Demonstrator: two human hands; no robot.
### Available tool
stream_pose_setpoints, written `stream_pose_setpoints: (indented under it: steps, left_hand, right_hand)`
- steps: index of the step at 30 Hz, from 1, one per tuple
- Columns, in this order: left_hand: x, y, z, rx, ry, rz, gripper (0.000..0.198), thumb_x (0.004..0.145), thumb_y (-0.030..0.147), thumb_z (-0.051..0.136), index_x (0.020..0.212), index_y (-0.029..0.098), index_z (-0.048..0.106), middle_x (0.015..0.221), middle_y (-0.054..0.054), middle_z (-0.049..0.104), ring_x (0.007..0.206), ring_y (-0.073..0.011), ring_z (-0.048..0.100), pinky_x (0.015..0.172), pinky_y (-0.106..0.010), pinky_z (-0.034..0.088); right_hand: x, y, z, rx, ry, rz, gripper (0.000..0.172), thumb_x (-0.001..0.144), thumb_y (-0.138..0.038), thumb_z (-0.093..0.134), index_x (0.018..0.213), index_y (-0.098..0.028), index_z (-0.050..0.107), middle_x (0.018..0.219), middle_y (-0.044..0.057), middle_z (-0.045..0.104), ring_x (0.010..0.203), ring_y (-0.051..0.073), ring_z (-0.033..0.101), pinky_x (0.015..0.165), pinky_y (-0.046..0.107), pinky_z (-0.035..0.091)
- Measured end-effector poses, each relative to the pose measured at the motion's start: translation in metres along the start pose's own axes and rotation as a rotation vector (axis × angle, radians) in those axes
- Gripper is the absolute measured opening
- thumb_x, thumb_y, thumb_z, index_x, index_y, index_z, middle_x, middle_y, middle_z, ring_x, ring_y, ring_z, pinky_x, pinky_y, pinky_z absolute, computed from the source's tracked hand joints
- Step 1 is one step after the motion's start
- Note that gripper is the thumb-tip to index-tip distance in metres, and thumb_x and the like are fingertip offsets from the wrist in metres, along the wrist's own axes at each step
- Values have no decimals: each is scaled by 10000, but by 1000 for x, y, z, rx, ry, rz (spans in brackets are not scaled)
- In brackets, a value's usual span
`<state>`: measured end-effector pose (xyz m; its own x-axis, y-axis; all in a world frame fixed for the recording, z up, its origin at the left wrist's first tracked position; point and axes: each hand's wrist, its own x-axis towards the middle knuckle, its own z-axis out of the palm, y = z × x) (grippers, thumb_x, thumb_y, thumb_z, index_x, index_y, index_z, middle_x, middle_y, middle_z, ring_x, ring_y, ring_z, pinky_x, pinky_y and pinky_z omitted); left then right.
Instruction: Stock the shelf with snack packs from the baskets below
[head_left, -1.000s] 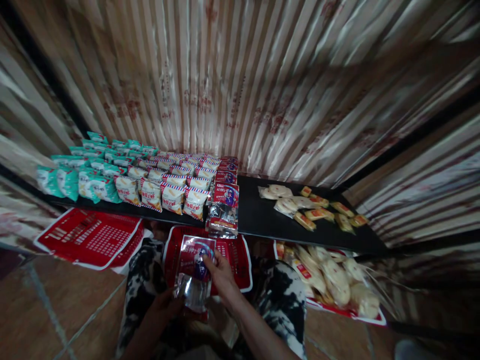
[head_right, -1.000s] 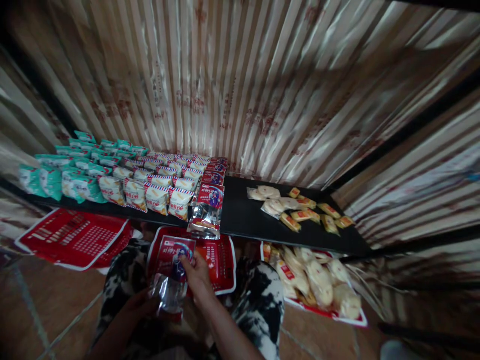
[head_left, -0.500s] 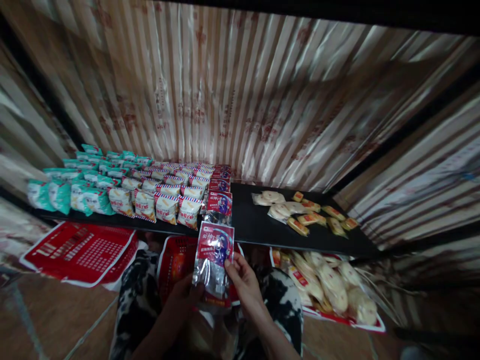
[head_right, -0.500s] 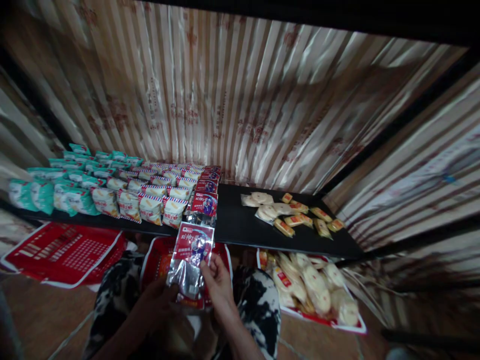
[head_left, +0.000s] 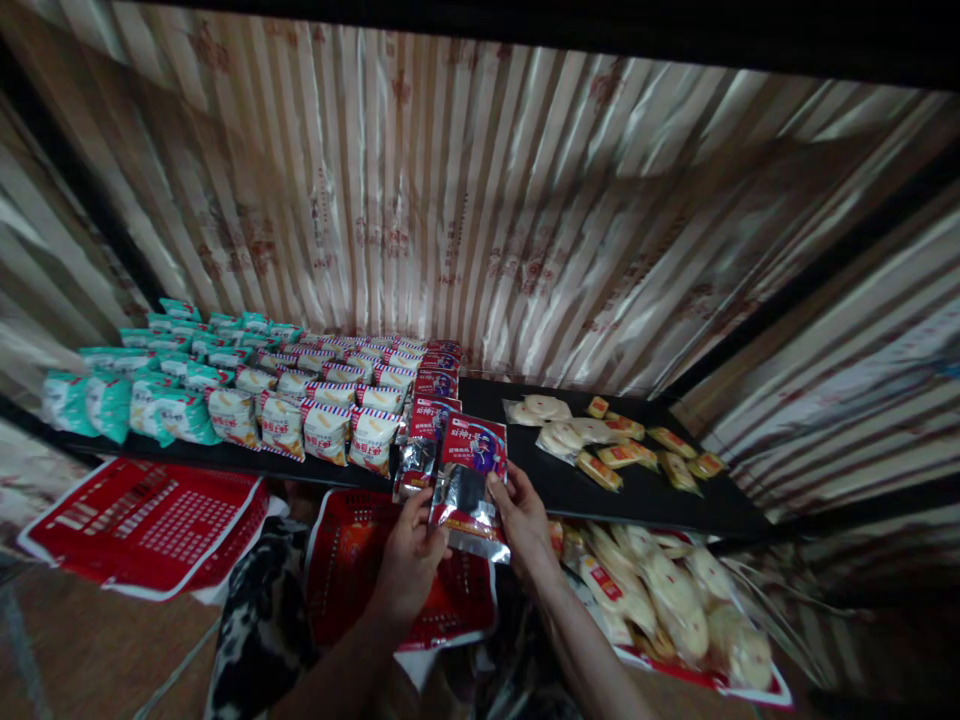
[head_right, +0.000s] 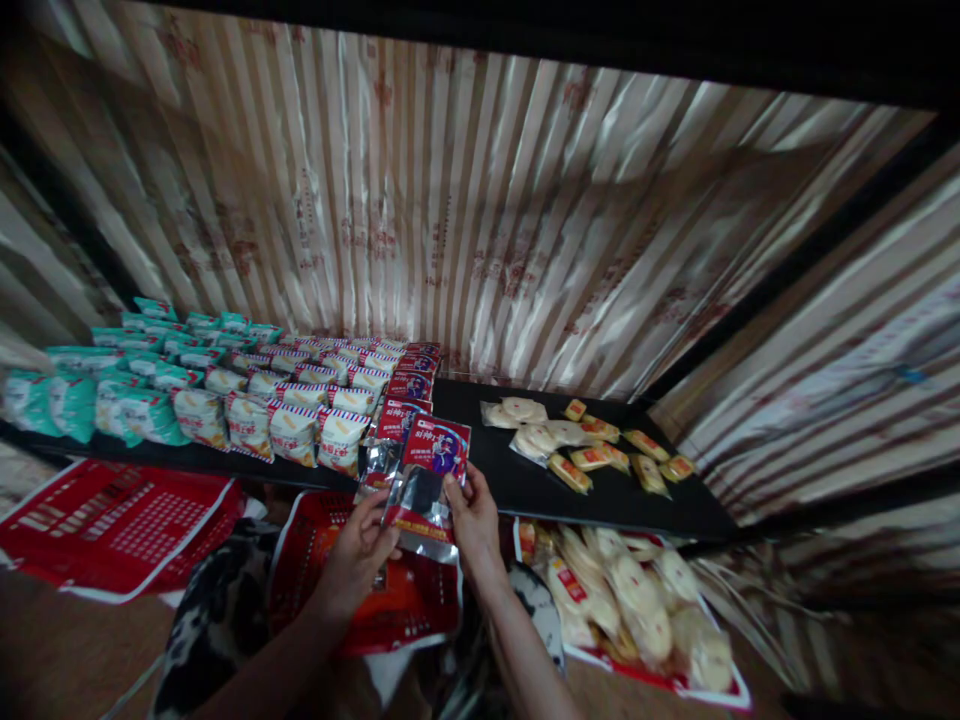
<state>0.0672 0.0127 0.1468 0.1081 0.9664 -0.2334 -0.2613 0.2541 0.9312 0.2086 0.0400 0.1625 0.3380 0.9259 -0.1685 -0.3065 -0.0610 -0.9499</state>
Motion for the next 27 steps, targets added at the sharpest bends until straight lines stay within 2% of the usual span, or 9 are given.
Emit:
stream_pose_setpoints:
  steps: [4, 7, 10, 14, 17, 20, 27]
  left_hand:
    - [21, 4, -2, 138, 76, 181, 495, 765, 277, 556, 1238, 174, 452, 1152, -113, 577, 935, -168, 615, 774, -277, 514]
    - [42, 7, -4, 282, 157, 290, 444, 773, 238, 537, 1213, 189, 504, 1199, -106, 542, 975, -174, 601, 801, -285, 516]
    - [63, 10, -4, 369, 182, 347, 399, 763, 188, 516, 1159, 173, 559, 1187, -106, 539, 989, -184, 591, 823, -305, 516]
    - [83, 14, -3, 476, 226, 369, 354, 747, 153, 493, 1079, 153, 613, 1157, -101, 555, 1061, -199, 550, 895, -338, 488]
    - [93, 18, -4, 541, 260, 356, 356, 739, 139, 474, 1063, 134, 622, 1164, -106, 552, 1094, -199, 527, 951, -350, 448]
    - [99, 22, -5, 617, 278, 349, 362, 739, 151, 473, 1067, 124, 621, 1171, -120, 548, 1090, -209, 528, 968, -362, 428]
    - [103, 29, -5, 749, 281, 305, 384, 756, 193, 463, 1103, 132, 615, 1213, -135, 529, 960, -196, 591, 916, -351, 456]
  right_hand:
    - [35, -2, 15, -72, -10, -30, 609, 580, -504, 722, 1073, -206, 524, 774, 2, 680, 606, 144, 603, 551, 262, 472]
    - [62, -1, 25, -164, -20, -60, 636, 592, -548, 680, 1090, -183, 530, 751, 10, 678, 612, 159, 608, 564, 273, 472]
    - [87, -2, 30, -337, -20, -128, 594, 659, -532, 621, 1106, -149, 543, 811, 47, 689, 719, 188, 632, 656, 295, 482]
    - [109, -7, 34, -667, 24, -194, 496, 751, -464, 544, 1124, -138, 562, 872, 75, 688, 791, 207, 632, 722, 315, 468]
    - [118, -10, 41, -798, 35, -215, 446, 784, -409, 525, 1140, -143, 559, 943, 86, 684, 856, 205, 629, 760, 304, 456]
    - [125, -11, 49, -876, 57, -225, 423, 788, -375, 536, 1145, -149, 556, 979, 91, 678, 907, 209, 623, 777, 294, 446]
    - [138, -12, 60, -917, 62, -216, 474, 782, -332, 547, 1228, -184, 485, 930, 41, 686, 889, 202, 628, 757, 288, 437]
